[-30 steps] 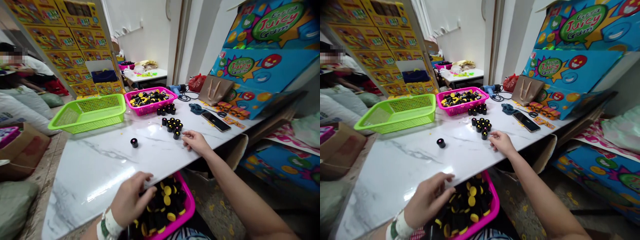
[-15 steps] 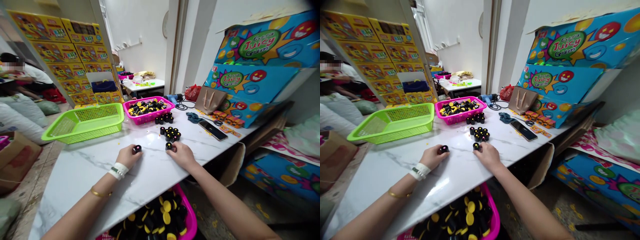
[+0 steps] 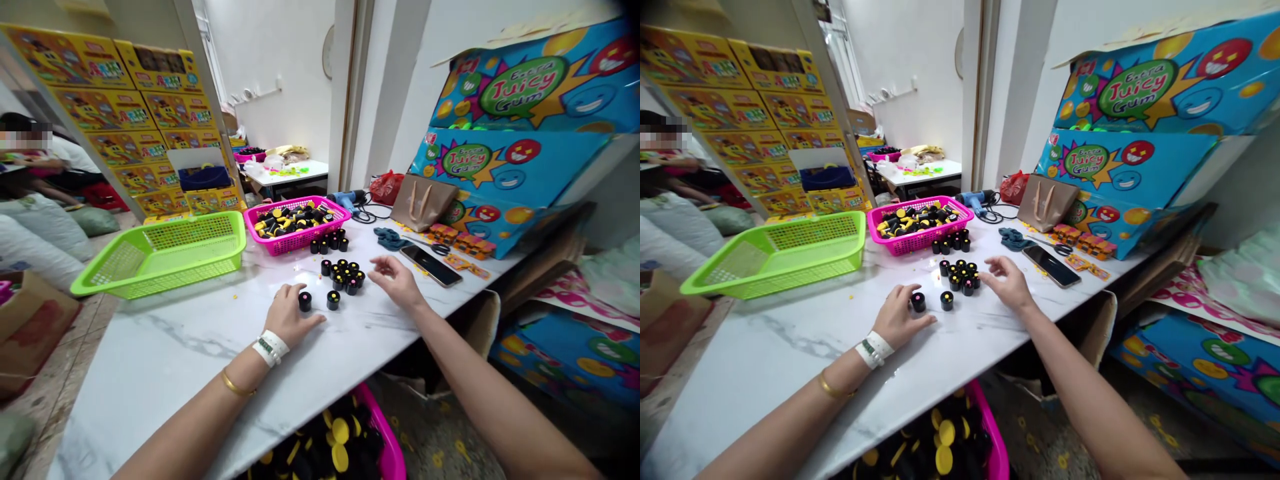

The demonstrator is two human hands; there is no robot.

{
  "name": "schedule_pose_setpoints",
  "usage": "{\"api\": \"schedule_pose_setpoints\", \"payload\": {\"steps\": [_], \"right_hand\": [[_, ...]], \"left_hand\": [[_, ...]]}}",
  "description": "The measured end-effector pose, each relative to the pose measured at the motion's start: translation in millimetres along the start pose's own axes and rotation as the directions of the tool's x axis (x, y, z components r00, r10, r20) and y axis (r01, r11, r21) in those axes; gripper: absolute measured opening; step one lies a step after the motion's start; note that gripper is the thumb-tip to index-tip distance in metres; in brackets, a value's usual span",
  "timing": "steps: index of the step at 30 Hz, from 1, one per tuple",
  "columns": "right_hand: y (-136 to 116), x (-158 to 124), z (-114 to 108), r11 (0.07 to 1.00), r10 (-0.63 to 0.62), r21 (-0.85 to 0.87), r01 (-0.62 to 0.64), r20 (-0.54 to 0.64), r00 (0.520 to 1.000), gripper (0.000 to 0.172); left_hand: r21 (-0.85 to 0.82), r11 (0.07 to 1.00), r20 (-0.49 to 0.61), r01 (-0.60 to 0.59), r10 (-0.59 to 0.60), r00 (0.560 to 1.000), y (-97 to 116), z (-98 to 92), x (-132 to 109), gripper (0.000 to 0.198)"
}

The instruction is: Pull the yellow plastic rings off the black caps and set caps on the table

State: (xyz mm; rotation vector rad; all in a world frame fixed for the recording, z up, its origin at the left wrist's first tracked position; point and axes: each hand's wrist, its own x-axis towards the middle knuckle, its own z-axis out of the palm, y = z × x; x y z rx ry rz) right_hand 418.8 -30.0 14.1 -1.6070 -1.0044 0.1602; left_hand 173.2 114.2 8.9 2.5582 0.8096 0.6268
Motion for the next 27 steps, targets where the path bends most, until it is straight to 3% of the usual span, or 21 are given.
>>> {"api": "schedule_pose_setpoints", "payload": {"steps": [2,4,6,12,15,19,27], "right_hand": [[7,28,3,0.987,-0.052,0.157,0.029,0.151,0.987,0.051],[11,54,14,0.951,-0.056,0.307,-0.045,0.314,0.948,0.052],[17,72,29,0.912,-0.043,0.391,-0.128,0.401,0.915,0.053],[37,86,60,0.818,0.027,0.493,-0.295,0.479,0.877,0.070],[38,83,62,0.792,0.078,0.489,-0.367,0.514,0.854,0.071],[30,82,67,0.823,0.121,0.416,-0.386,0.536,0.836,0.075],[14,69,78,0.837,0.083,0.407,-0.366,0.567,0.820,0.076]], "left_hand": [[-0.051,0.996,-0.007,-0.071,0.071,0.997,6,8.3,6,0.076],[-0.105,0.989,-0.005,-0.099,0.099,0.995,13,15.8,15,0.078],[-0.141,0.985,-0.007,-0.100,0.100,0.995,18,20.8,25,0.074],[-0.172,0.976,0.016,-0.135,0.140,0.990,15,24.8,32,0.030],[-0.223,0.966,0.014,-0.131,0.137,0.990,12,23.7,32,0.039],[-0.269,0.955,0.027,-0.128,0.140,0.990,11,22.4,36,0.053],[-0.238,0.964,0.019,-0.121,0.130,0.991,8,18.8,31,0.035]]}}
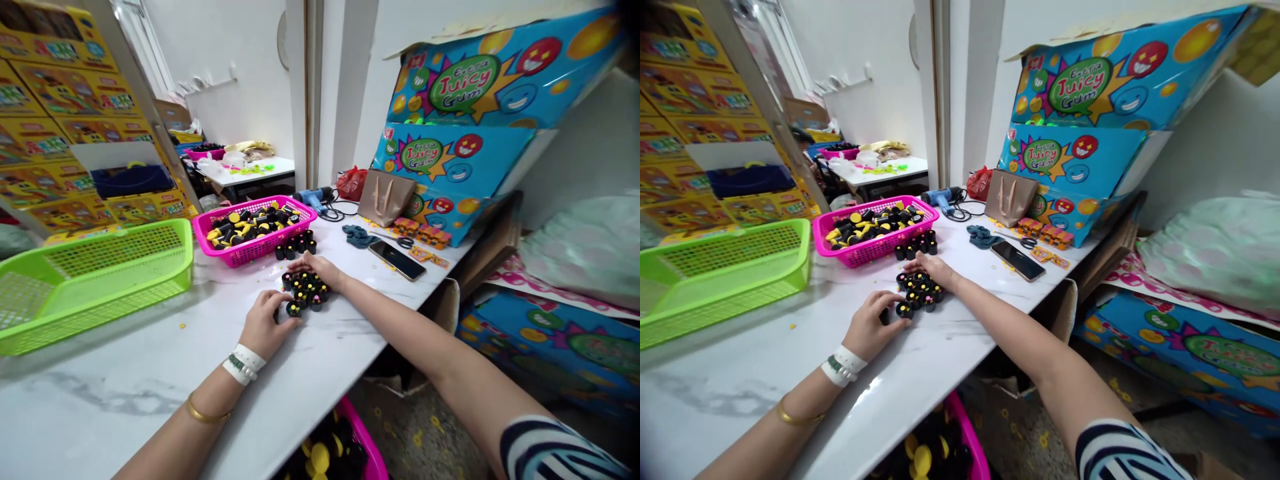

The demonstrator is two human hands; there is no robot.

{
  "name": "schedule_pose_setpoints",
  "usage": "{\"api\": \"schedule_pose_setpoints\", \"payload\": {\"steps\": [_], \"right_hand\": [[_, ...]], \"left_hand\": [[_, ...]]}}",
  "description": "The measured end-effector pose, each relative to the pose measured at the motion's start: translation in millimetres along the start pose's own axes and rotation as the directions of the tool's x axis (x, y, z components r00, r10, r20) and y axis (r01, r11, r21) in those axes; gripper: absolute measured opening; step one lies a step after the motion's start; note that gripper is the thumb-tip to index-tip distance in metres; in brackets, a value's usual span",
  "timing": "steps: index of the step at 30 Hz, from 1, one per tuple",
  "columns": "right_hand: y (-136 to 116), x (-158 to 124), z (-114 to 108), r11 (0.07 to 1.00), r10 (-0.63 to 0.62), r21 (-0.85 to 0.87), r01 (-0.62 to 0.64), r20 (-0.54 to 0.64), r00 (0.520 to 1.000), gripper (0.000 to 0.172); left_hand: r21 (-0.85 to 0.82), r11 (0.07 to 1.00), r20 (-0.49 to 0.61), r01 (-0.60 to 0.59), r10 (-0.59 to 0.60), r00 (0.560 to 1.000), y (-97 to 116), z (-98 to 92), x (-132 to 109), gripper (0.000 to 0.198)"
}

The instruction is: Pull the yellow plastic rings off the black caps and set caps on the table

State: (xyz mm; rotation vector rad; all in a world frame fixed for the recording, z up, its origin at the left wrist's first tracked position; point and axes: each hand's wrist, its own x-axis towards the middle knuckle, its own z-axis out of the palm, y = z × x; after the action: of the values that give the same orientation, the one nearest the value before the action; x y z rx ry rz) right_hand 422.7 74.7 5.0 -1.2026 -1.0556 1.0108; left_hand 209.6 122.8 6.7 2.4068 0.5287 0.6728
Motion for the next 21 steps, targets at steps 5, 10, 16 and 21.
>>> {"api": "schedule_pose_setpoints", "payload": {"steps": [5,10,16,21], "right_hand": [[4,0,1,0.996,-0.024,0.088,0.021,0.031,0.999,0.070],[-15,-14,-13,0.990,0.030,0.139,-0.006,-0.174,0.984,0.063],[-38,-120,0,0.997,-0.078,-0.026,0.074,-0.448,0.891,0.050],[-5,-259,48,0.958,0.008,-0.262,-0.117,-0.384,0.923,0.032]], "left_hand": [[0.030,0.999,0.024,0.044,-0.044,0.999,0,-3.7,-7,0.047],[-0.160,0.981,-0.018,0.108,-0.113,0.993,0,-8.7,-26,0.078],[-0.305,0.937,-0.085,0.169,-0.204,0.975,40,-72.4,-149,0.057],[0.070,0.973,-0.310,0.219,-0.188,0.932,75,-100.4,-303,0.035]]}}
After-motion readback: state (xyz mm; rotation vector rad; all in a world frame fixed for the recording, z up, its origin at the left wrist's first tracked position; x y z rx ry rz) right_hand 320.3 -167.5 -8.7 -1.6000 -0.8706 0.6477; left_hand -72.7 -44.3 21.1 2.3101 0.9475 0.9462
